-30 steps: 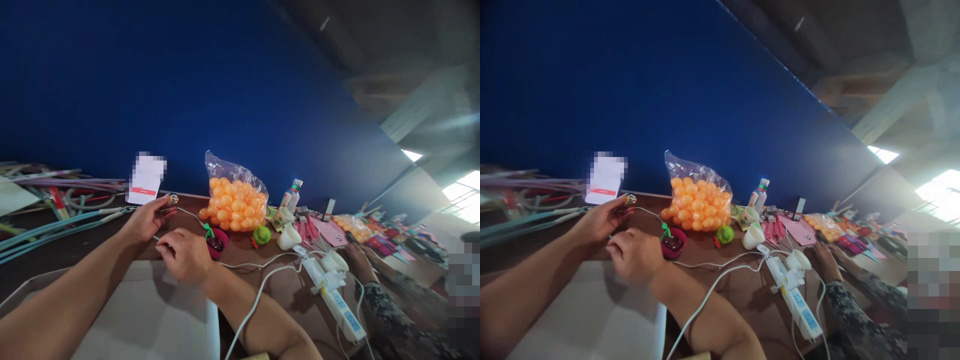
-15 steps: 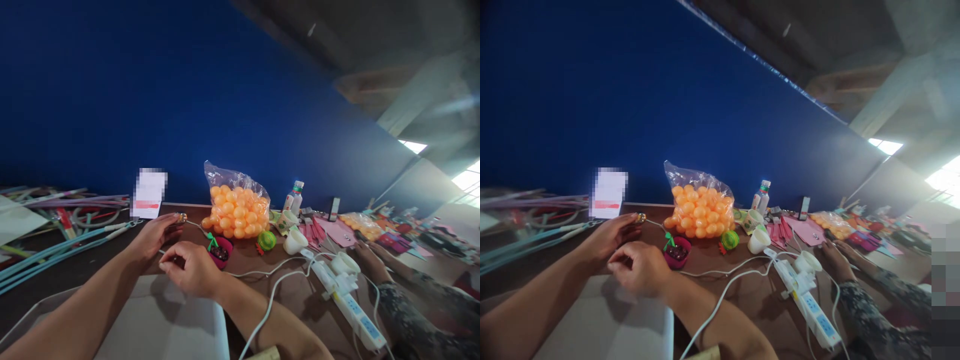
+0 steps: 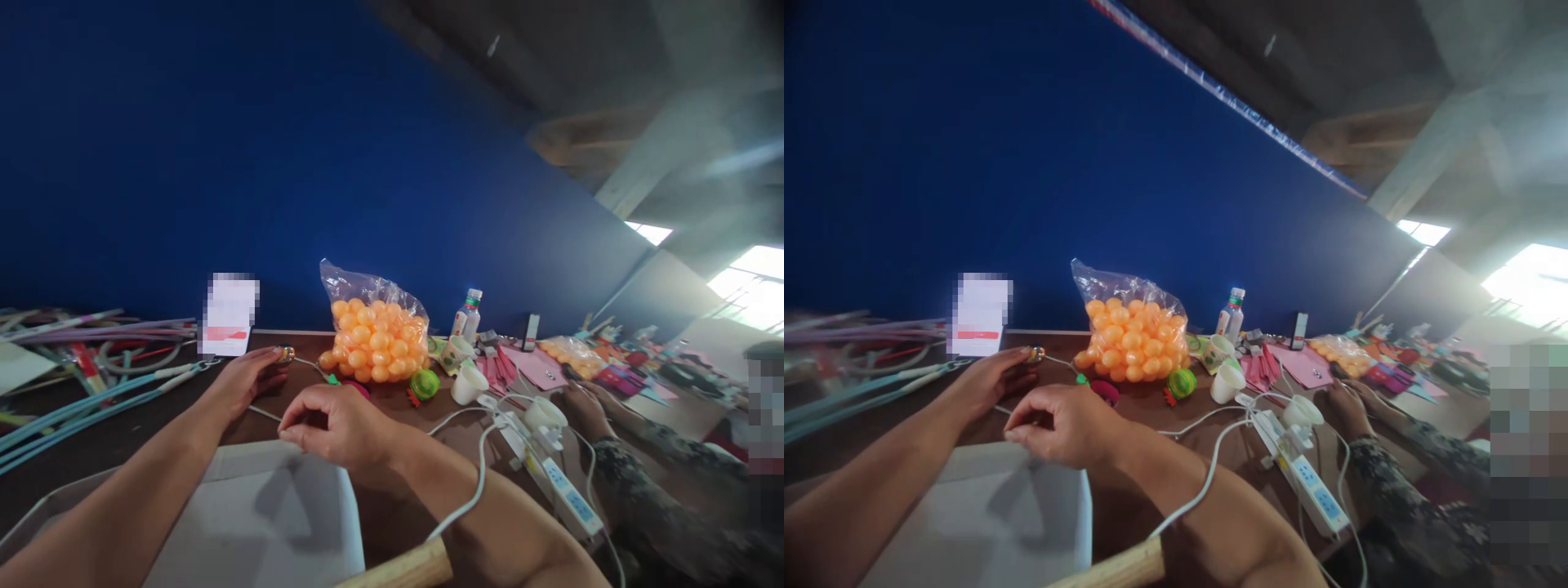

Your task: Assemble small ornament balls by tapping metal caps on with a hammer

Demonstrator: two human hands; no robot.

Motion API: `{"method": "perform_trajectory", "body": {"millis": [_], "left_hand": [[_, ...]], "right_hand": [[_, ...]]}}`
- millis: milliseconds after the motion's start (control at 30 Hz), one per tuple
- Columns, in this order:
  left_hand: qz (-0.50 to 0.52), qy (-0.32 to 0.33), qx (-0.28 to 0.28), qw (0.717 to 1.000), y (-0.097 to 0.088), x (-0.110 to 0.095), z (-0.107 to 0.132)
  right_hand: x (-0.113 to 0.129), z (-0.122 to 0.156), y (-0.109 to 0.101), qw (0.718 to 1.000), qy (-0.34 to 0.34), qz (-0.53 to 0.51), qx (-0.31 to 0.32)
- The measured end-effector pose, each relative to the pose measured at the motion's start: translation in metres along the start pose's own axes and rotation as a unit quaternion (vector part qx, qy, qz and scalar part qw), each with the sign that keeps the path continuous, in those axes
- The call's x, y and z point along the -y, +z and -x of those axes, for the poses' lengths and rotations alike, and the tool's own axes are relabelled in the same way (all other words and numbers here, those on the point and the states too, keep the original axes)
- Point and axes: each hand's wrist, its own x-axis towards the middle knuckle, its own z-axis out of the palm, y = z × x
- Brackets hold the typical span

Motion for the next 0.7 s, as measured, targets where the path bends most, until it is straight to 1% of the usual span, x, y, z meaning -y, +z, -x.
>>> {"method": "perform_trajectory", "body": {"millis": [133, 233, 367, 467, 533, 600, 700], "left_hand": [[-0.013, 0.001, -0.001, 1.000, -0.002, 0.000, -0.003], [-0.008, 0.001, -0.002, 1.000, -0.002, 0.000, -0.003], [-0.005, -0.004, -0.005, 1.000, -0.002, -0.001, -0.002], [0.004, -0.007, -0.001, 1.000, -0.001, -0.001, -0.002], [0.017, -0.006, 0.001, 1.000, -0.001, -0.002, -0.003], [0.038, -0.001, 0.002, 0.999, -0.001, -0.002, -0.003], [0.066, 0.001, -0.001, 0.998, -0.002, -0.004, -0.002]], "right_hand": [[0.003, 0.033, -0.008, 0.996, 0.057, -0.063, -0.037], [0.005, 0.052, -0.016, 0.990, 0.100, -0.074, -0.065], [0.019, 0.063, -0.036, 0.991, 0.109, -0.059, -0.056], [0.030, 0.058, -0.048, 0.990, 0.118, -0.057, -0.058], [0.033, 0.049, -0.050, 0.989, 0.113, -0.065, -0.065], [0.030, 0.034, -0.043, 0.988, 0.099, -0.091, -0.070], [0.019, 0.003, -0.023, 0.984, 0.078, -0.145, -0.074]]}}
